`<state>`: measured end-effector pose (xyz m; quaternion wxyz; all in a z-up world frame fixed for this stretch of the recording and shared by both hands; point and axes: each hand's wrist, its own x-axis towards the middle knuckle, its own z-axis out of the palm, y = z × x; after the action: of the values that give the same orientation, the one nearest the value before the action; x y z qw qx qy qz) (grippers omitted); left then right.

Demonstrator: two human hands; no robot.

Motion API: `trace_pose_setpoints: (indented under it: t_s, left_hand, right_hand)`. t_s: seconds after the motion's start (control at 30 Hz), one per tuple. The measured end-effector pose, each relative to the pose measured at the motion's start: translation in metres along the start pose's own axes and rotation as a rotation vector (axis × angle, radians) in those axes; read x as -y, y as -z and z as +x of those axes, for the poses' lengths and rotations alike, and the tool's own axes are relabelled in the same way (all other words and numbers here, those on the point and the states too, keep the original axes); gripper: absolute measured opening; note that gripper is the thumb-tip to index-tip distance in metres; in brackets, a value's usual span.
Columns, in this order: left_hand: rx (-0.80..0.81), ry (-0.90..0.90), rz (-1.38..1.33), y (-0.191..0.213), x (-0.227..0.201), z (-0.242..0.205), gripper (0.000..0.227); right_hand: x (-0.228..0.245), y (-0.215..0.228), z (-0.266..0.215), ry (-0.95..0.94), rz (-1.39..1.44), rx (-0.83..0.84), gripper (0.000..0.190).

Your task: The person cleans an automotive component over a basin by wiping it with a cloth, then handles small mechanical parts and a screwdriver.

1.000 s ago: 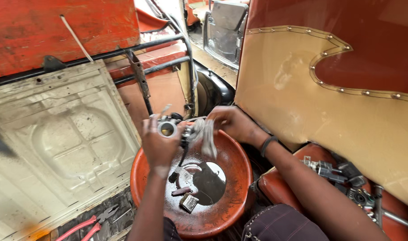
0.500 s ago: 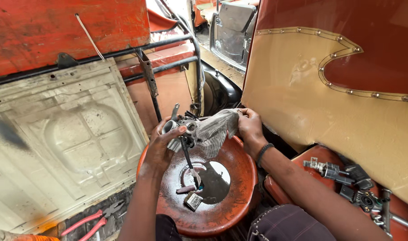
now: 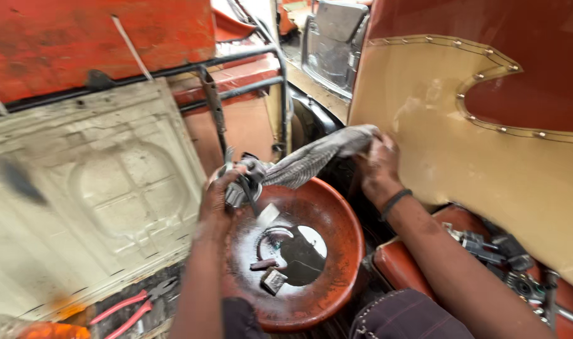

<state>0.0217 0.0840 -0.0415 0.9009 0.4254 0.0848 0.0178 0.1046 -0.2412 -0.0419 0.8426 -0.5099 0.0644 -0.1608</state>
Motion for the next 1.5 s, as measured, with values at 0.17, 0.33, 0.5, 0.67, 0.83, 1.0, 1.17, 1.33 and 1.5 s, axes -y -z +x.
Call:
trace_pose_setpoints:
  t_s: [0.17, 0.33, 0.5, 0.67, 0.83, 1.0, 1.17, 1.33, 1.5]
  left_hand:
    - [0.278, -0.184, 0.486, -0.023, -0.005, -0.034, 0.048]
    - [0.355, -0.096, 0.180, -0.039, 0.015, -0.026, 0.043]
    - [0.443, -0.184, 0.230, -0.040, 0.036, -0.011, 0.038]
    - [0.343, -0.366, 0.481, -0.057, 0.047, -0.014, 0.045]
    - [0.351, -0.666, 0.893, -0.059, 0.051, -0.013, 0.054]
    - [0.280, -0.737, 0.990, -0.056, 0.055, -0.009, 0.053]
    - [0.459, -0.423, 0.572, -0.058, 0.049, -0.005, 0.050]
    - [0.383, -0.325, 0.500, -0.052, 0.042, -0.012, 0.052]
    - [0.299, -0.447, 0.462, -0.058, 0.031, -0.021, 0.055]
  right_hand:
    - [0.006, -0.032, -0.047, 0.212, -0.234, 0.130, 0.019]
    - [0.004, -0.058, -0.092, 0.418, -0.467, 0.933, 0.013]
    - [-0.010, -0.051, -0.068, 0.265, -0.504, 0.954, 0.024]
    - [-0.009, -0.031, -0.051, -0.157, -0.452, 0.844, 0.032]
    - [-0.008, -0.028, -0.056, -0.424, -0.593, 0.859, 0.041]
    - [-0.007, -0.026, -0.056, -0.325, -0.351, 0.842, 0.043]
    - [0.009, -0.019, -0.051, -0.280, -0.341, 0.730, 0.029]
    - [0.010, -0.026, -0.047, -0.182, -0.393, 0.702, 0.023]
    - [0.007, -0.025, -0.053, 0.426, -0.531, 0.696, 0.016]
